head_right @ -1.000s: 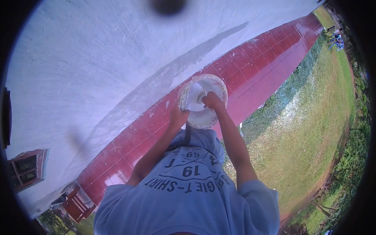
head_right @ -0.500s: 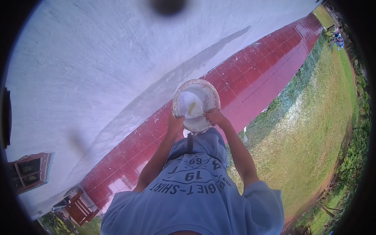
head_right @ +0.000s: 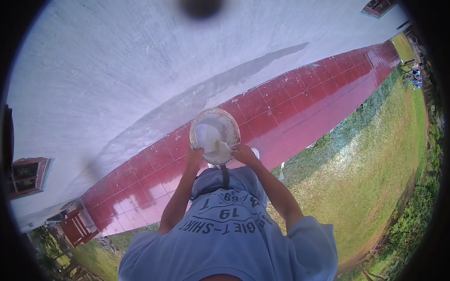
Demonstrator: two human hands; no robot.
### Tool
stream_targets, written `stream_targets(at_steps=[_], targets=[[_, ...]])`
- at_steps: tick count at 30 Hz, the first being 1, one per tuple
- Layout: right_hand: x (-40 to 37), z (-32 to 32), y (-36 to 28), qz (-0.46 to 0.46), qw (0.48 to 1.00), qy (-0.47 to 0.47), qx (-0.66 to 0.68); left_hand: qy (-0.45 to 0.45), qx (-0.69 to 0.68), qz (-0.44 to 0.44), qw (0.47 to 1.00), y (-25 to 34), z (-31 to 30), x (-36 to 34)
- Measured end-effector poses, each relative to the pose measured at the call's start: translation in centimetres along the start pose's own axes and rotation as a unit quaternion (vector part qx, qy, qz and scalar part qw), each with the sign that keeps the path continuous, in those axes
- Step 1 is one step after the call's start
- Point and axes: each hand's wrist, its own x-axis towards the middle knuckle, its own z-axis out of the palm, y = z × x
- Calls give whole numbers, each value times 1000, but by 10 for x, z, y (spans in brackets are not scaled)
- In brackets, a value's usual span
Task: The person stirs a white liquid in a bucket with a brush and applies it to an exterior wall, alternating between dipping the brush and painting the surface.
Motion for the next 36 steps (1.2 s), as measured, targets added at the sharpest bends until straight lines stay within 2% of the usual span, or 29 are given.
stream_targets(at_steps=[1,3,4,6,7,9,10,12,15,17,19,21,22,24,25,27,28,30,31,33,34,35,36], targets=[[0,-5,6,-3,1000,-8,-1,29,44,-1,999,10,9,-8],[4,-20,19,-34,981,119,149,65,88,-8,994,10,32,-19],[5,-29,29,-38,981,113,150,72,70,-3,995,-5,48,-13],[14,-53,50,-83,993,67,-47,84,49,10,995,-8,79,-13],[18,-67,58,-88,993,68,-47,85,24,6,996,-6,94,-17],[25,-90,73,-86,995,-15,53,90,2,4,996,3,117,-26],[28,-100,78,-92,994,-18,52,65,-9,-9,998,11,127,-31],[29,-107,86,-98,984,62,-133,49,-19,-31,998,22,144,-44],[32,-131,93,-102,993,-13,-65,71,31,-42,996,37,169,-59],[52,-132,118,-126,991,-27,-47,84,29,-12,996,42,183,-59],[45,-129,115,-137,989,-45,-21,93,35,-21,995,46,193,-62],[41,-129,118,-55,990,79,-105,96,41,-26,994,41,197,-63],[48,-130,126,-57,990,81,-103,100,40,-15,994,38,199,-60],[54,-131,145,-160,986,-44,-24,102,43,-4,994,31,204,-55],[41,-135,136,-158,986,-43,-20,95,51,-10,994,27,204,-54],[24,-143,116,-80,985,82,-126,86,62,-8,994,33,201,-49],[28,-143,120,-78,986,87,-123,78,44,1,996,40,200,-53],[30,-134,134,-137,990,-25,-11,66,32,6,997,36,197,-61],[38,-119,148,-134,991,-20,-4,56,15,-3,998,28,195,-54],[59,-86,176,-92,983,127,91,45,1,-6,999,26,191,-42],[51,-94,166,-91,983,130,96,27,-68,-37,997,22,189,-41],[41,-103,159,-14,974,10,227,10,-136,-69,988,16,185,-41],[31,-111,151,61,928,-111,352,22,-107,-78,991,10,181,-39]])
